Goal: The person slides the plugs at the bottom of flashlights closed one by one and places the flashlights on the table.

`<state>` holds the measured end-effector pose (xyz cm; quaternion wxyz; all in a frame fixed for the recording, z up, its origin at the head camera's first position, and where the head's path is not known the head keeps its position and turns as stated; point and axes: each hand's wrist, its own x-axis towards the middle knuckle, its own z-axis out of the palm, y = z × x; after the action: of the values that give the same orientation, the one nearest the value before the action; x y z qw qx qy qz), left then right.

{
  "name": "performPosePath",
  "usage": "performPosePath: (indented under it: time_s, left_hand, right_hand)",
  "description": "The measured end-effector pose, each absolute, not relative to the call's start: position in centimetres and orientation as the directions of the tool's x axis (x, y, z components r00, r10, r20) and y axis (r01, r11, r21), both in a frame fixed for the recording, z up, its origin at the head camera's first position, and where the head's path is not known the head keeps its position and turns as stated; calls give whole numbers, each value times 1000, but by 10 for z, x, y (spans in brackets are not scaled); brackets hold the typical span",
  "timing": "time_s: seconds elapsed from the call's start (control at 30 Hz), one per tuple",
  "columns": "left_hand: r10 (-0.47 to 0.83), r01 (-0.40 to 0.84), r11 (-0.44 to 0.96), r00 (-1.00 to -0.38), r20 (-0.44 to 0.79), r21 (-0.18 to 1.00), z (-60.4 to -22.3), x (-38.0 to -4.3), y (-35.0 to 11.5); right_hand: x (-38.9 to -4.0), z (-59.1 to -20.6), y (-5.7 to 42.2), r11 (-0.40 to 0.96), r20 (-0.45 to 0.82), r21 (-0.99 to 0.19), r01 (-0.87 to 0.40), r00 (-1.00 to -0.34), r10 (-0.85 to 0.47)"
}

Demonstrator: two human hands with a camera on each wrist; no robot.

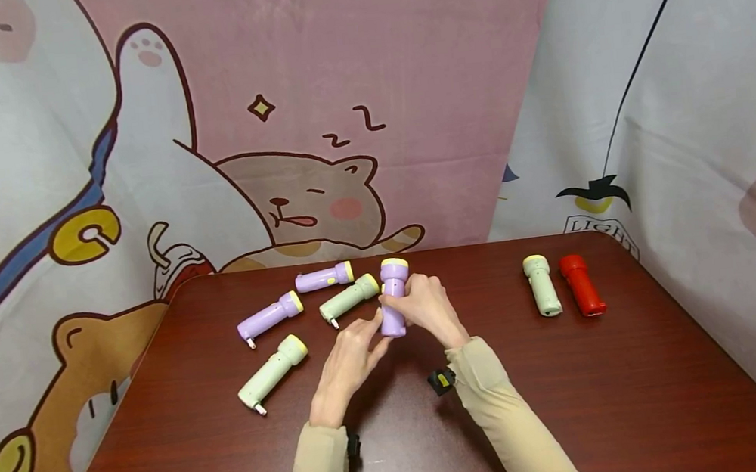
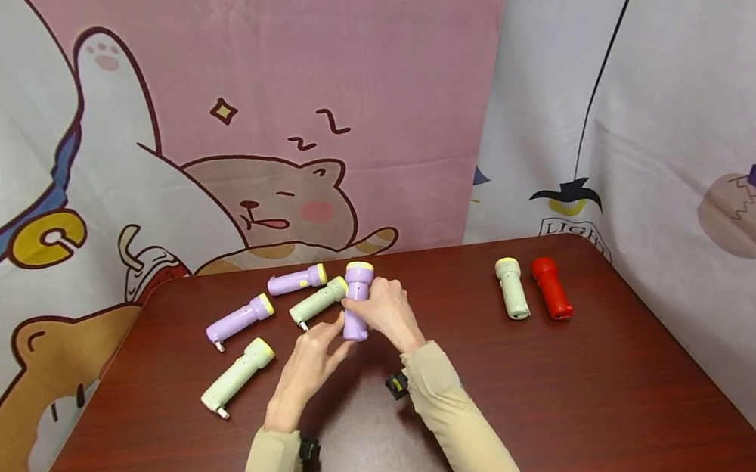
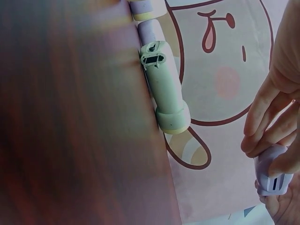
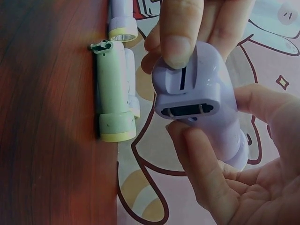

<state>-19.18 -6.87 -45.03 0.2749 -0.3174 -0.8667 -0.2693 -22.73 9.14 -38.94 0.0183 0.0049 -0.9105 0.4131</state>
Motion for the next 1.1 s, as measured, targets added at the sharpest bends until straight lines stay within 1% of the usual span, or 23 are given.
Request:
performPosePath:
  time_s: [0.67, 1.1]
  left_hand:
    - [415, 688, 657, -671, 615, 307, -447, -189, -69]
    - [415, 698, 659, -647, 639, 279, -447, -190, -71]
  right_hand:
    - [-227, -389, 93, 661, 29, -750, -25, -1000, -5]
    - [-226, -391, 94, 660, 31, -751, -28, -1000, -8]
